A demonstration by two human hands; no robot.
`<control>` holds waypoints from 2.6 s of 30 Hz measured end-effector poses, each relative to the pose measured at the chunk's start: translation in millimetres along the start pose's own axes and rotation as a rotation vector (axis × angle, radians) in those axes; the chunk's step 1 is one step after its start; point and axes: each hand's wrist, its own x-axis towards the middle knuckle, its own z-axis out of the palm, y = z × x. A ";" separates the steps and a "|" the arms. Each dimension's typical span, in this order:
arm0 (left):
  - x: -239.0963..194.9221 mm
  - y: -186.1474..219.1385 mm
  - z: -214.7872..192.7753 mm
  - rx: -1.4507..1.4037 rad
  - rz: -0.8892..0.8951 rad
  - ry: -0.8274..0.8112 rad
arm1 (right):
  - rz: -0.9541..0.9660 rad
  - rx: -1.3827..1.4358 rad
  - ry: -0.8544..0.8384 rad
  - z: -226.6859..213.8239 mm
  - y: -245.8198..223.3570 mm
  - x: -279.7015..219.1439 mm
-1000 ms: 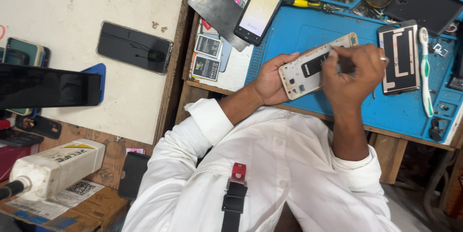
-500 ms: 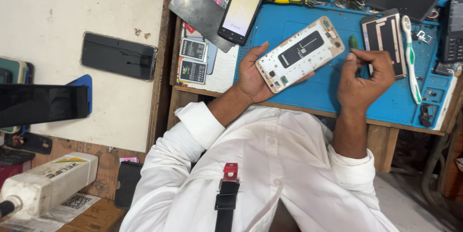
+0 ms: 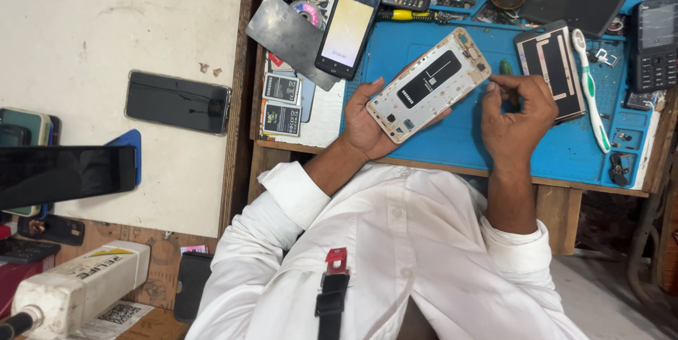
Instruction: The person uses a metal pick to pry and adjust components inside a disassembled Samsung smartphone. They then use a screwdriver to tighten screws on the phone's back casing and a toothbrush to clean the interior surfaces.
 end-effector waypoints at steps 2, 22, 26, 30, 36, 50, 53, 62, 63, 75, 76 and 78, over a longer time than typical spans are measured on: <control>-0.2 0.9 -1.5 0.014 0.003 -0.012 | -0.004 -0.020 0.000 -0.2 -0.8 0.5; 0.7 2.9 20.8 0.218 0.066 -0.085 | 0.003 -0.005 -0.014 -1.2 -8.9 4.5; 1.0 3.1 26.4 0.231 0.064 -0.085 | -0.020 -0.019 -0.019 -2.3 -10.0 5.9; 1.2 3.2 31.6 0.234 0.071 -0.073 | -0.041 -0.053 -0.037 -1.7 -10.5 7.3; 4.5 2.3 38.7 0.253 0.050 -0.088 | -0.088 -0.239 -0.062 -2.8 -6.0 3.4; 4.5 0.3 33.3 0.341 0.074 -0.068 | -0.093 -0.348 -0.119 2.1 1.8 -0.8; 4.6 1.0 28.2 0.342 0.072 -0.094 | -0.093 -0.375 -0.132 2.2 3.4 -1.0; 5.7 -3.9 14.9 0.498 0.175 -0.011 | -0.144 -0.247 0.003 -1.4 -15.4 2.3; 5.9 -3.8 13.5 0.521 0.217 0.003 | -0.086 -0.125 -0.031 -0.1 -19.4 2.2; 10.2 -1.5 6.8 0.424 0.393 0.208 | 0.347 0.394 -0.439 14.5 -27.7 -12.5; 10.8 -2.3 7.0 0.475 0.394 0.211 | 0.340 0.443 -0.404 14.8 -24.1 -12.5; 12.0 -4.3 6.3 0.577 0.396 0.215 | 0.340 0.532 -0.350 15.0 -16.7 -12.2</control>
